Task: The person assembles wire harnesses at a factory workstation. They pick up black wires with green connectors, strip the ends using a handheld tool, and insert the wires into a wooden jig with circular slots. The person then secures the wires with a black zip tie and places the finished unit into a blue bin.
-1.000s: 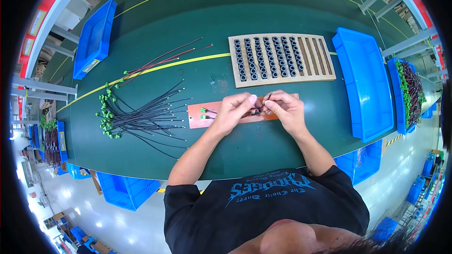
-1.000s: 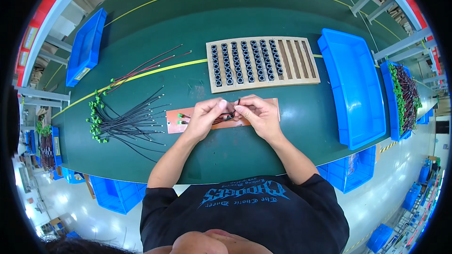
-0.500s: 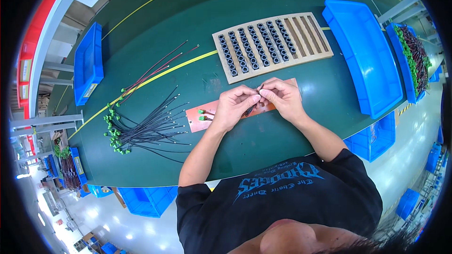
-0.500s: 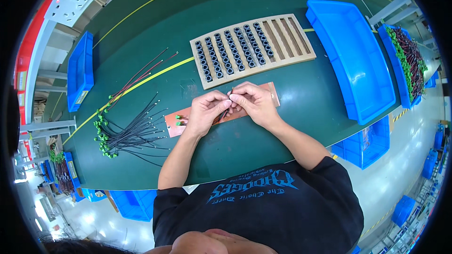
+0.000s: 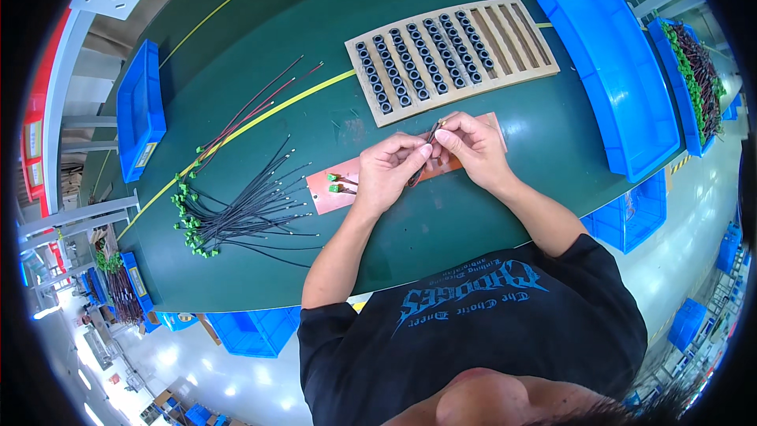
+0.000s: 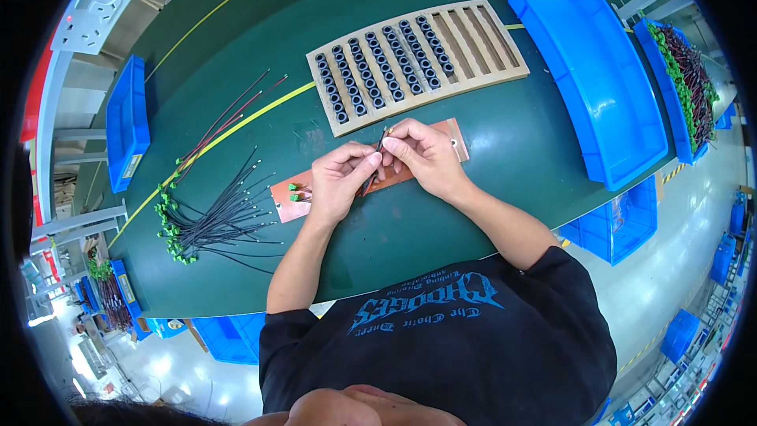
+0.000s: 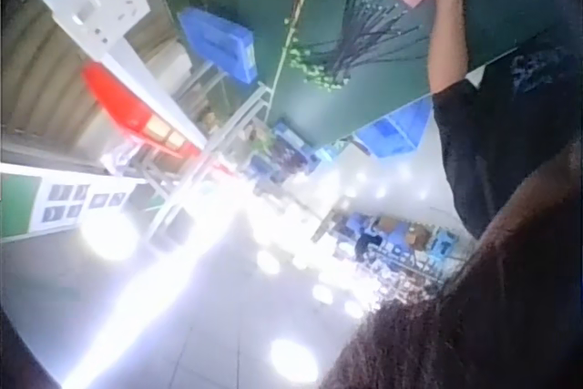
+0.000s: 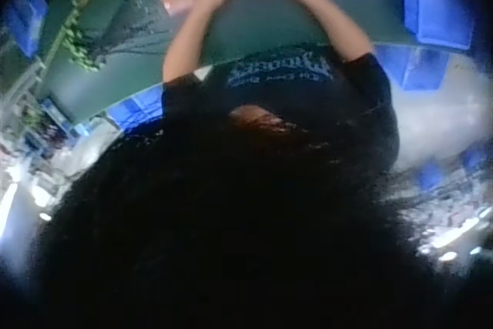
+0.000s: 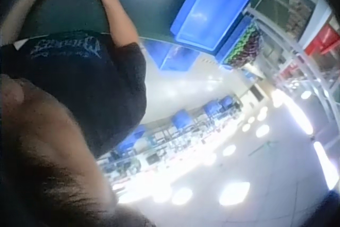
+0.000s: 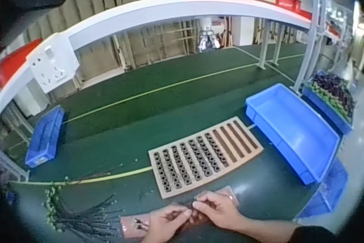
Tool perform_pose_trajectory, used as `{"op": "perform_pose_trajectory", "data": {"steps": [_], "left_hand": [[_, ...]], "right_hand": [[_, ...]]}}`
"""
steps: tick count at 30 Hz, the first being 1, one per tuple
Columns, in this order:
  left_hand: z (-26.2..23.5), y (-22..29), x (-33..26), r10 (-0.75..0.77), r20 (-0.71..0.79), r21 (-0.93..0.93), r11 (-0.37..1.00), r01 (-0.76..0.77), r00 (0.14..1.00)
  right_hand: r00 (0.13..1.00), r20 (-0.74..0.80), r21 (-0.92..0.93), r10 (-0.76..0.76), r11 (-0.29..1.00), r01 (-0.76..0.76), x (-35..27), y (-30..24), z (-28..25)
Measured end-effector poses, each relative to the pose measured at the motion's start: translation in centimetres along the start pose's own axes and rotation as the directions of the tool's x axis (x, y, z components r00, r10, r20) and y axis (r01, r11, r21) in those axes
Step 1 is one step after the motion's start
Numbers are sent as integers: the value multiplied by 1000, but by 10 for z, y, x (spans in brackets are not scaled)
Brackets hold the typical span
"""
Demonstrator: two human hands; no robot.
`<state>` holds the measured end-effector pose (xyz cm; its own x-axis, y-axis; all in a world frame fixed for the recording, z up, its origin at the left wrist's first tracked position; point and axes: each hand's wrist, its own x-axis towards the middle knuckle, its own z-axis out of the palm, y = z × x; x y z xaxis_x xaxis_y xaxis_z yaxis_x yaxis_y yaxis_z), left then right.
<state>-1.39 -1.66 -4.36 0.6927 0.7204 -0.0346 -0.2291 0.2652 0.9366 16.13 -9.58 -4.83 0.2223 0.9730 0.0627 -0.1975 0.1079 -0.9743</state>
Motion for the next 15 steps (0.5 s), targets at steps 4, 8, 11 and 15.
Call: {"op": "perform_pose_trajectory", "data": {"steps": [4,8,11,15], "left_hand": [[-6,-2,0,27,60,-63,998,-23,998],[-4,-1,1,11,27,-20,1000,-10,1000],[-5,0,2,-9,57,-19,1000,10,998],[-8,-1,1,-26,79,-27,999,28,997]], "right_hand": [[1000,22,37,-9,999,9,2,-1,-2],[999,46,-27,5,1000,-4,1,-2,-5],[999,39,-3,-15,1000,15,1,2,-4],[998,38,-2,51,999,-51,0,-5,1]]}}
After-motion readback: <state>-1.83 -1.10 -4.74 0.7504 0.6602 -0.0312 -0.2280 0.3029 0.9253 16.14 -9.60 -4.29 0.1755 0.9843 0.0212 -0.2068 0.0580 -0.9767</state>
